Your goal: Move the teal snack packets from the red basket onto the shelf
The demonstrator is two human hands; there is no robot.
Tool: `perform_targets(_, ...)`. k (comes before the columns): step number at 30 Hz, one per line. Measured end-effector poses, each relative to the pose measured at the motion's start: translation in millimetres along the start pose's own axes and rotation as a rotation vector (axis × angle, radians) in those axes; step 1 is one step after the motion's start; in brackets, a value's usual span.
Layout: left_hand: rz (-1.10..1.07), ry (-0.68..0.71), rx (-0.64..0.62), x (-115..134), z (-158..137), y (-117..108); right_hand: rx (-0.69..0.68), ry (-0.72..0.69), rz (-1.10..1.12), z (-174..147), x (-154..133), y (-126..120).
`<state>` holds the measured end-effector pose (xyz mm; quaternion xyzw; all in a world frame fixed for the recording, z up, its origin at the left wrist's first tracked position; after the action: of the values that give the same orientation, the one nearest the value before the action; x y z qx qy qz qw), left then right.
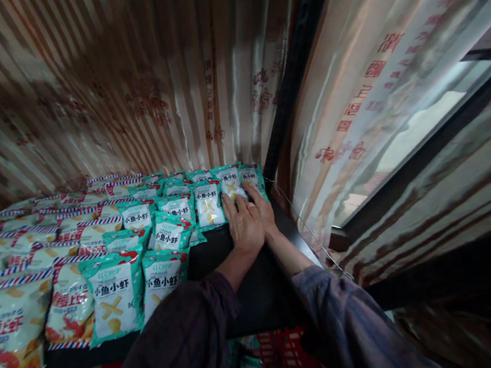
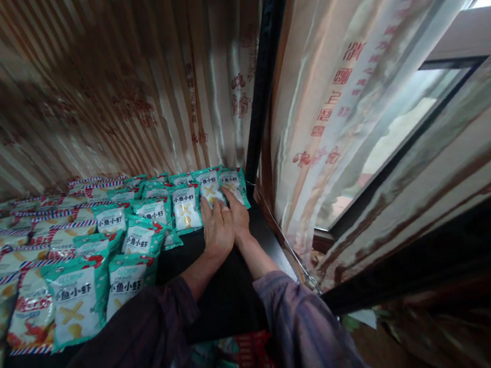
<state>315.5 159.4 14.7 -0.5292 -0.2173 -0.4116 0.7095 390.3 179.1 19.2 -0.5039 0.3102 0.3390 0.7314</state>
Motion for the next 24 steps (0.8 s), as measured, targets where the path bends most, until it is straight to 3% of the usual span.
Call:
perform_targets(15,0.145,-0.033,-0.023,3.1,-1.3,-11.8,-0.037,0.02,-0.078,-2.2,6.2,0.6)
perform_targets(24,0.077,-0.022,-0.023,3.0,-0.5,-7.9,-0.003,0.036,-0.13,-4.8,8.3,1.5)
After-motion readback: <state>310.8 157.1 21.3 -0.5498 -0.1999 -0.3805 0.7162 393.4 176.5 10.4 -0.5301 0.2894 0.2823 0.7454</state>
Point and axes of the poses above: each hand's wrist, its own z-axis towards the middle knuckle, its own y-axis out of the palm, x = y × z, the point moved 3 cm from there along z, towards the middle knuckle, and after that the axes turned 11 degrees about -x, right-handed, at the moved point
